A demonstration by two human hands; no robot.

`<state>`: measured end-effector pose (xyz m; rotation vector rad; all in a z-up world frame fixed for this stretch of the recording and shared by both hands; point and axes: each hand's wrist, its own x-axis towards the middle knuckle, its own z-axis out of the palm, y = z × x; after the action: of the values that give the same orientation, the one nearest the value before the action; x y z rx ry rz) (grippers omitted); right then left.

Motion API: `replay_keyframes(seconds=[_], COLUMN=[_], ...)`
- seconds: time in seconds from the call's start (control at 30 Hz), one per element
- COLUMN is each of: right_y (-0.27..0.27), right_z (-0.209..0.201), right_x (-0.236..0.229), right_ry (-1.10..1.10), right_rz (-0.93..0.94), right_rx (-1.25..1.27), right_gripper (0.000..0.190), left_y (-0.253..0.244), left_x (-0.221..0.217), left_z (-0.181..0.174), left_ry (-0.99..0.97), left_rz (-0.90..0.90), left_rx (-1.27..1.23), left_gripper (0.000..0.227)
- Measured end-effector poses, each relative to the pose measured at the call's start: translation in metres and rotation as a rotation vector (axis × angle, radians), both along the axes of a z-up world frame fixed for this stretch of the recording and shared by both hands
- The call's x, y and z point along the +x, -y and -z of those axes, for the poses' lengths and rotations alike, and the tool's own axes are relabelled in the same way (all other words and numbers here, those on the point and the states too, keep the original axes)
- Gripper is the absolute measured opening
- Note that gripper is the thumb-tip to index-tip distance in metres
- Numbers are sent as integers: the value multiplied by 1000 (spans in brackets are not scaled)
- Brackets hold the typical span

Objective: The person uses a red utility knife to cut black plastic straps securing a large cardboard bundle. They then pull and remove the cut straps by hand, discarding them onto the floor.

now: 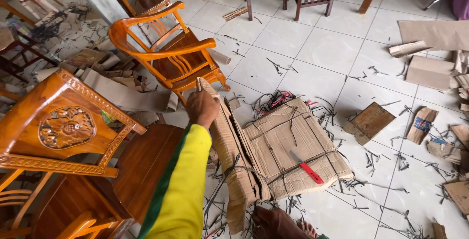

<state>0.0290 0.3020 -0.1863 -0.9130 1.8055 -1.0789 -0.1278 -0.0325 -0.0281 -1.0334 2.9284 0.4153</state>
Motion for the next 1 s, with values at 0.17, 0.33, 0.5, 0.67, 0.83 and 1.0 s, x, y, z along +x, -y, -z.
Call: replay_keyframes(seconds=[0.17,0.33,0.5,0.67,0.83,1.0], right_y=[0,-6,-2,-3,-5,-13], right_z=[11,-32,-37,-20,-25,-31], right_x=[-3,-5,-10,-11,-12,-16], right_ry=[-200,-51,-81,-95,-63,0], right_rz=[3,-9,-3,-36,-40,-47], right_rx=[-136,-91,-195,-241,-221,-229], right_gripper=[10,22,26,21,24,26], left_y=[-5,-26,-100,-192,-232,-232], left_x=[-10,27,135,257,262,256], left_z=[11,7,-27,-16,5,48], left_ry=[-47,-203,-505,-552,-827,-862], left_rz=[-120,-169,-8,-39,3,-38], left_rx=[-65,-33,155,458,271,139], left_gripper=[29,55,70,63,19,21])
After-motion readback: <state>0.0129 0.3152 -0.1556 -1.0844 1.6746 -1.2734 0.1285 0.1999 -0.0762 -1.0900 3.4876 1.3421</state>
